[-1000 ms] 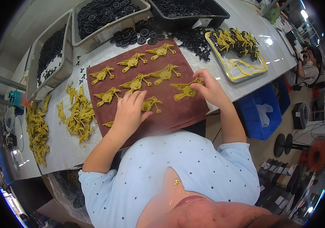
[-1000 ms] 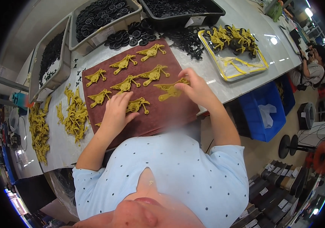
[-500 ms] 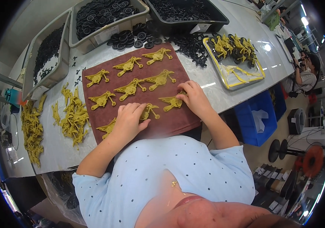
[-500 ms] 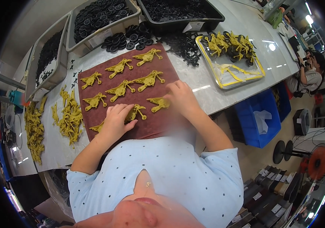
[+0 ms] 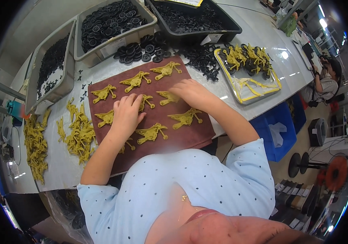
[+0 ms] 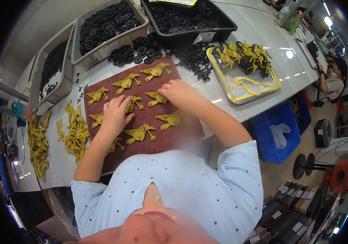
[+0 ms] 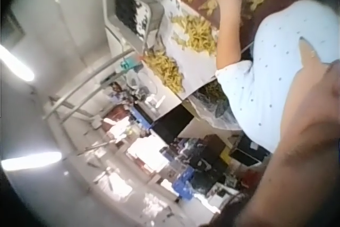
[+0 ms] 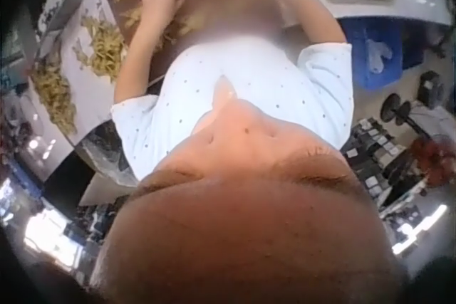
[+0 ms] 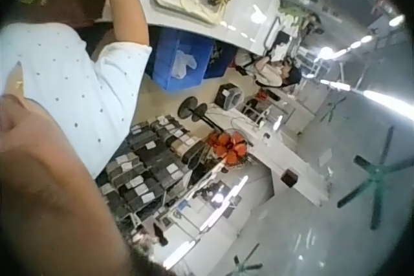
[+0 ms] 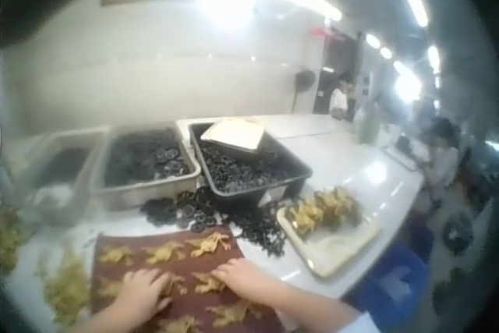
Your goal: The person lays out toy motorcycle frames in rows on a mat, attaches handlebar components to the frames, and then installs wheels onto each motorcycle frame by hand.
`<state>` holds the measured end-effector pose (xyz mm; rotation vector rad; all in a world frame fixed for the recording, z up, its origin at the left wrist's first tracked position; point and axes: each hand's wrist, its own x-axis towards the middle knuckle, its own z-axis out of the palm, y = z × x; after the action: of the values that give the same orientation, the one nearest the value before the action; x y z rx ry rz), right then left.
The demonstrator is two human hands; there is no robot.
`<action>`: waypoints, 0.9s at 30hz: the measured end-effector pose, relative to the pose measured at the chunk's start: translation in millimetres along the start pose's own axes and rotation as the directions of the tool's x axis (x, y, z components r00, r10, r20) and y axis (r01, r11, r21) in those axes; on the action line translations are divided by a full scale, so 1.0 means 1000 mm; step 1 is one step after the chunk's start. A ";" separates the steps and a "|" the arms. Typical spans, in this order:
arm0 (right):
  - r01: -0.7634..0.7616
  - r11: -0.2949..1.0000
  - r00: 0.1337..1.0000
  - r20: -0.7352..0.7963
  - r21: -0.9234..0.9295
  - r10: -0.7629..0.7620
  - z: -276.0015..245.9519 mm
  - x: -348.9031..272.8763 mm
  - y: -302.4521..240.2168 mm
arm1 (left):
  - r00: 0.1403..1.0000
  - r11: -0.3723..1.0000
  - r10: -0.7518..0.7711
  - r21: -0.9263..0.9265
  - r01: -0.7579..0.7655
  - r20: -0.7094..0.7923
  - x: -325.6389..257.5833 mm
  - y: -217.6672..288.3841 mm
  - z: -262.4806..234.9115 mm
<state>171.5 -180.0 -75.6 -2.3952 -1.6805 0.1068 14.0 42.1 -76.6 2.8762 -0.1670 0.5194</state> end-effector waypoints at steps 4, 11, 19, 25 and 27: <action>0.029 1.000 0.999 -0.042 -0.003 -0.029 0.001 -0.010 0.007 | 0.990 1.000 0.021 -0.022 -0.018 0.138 0.002 -0.014 0.012; -0.105 0.990 0.901 -0.412 0.096 0.135 0.006 -0.016 0.051 | 0.975 0.998 0.028 -0.055 -0.017 0.218 0.005 -0.013 -0.003; -0.310 0.948 0.861 -0.443 -0.067 0.250 0.001 0.018 0.103 | 0.980 0.974 0.193 -0.132 -0.184 0.055 0.067 0.018 0.022; -0.323 0.939 0.899 -0.348 -0.116 0.266 0.002 0.026 0.116 | 0.977 0.981 0.192 -0.011 -0.192 0.087 0.114 0.008 0.079; -0.327 0.944 0.874 -0.365 0.049 0.321 -0.002 0.022 0.127 | 0.973 0.983 0.182 -0.039 -0.179 0.142 0.120 0.006 0.089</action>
<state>296.8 -201.2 -99.6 -2.4908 -1.1092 -0.2900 154.1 7.0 -114.4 2.8890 -0.4590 0.3345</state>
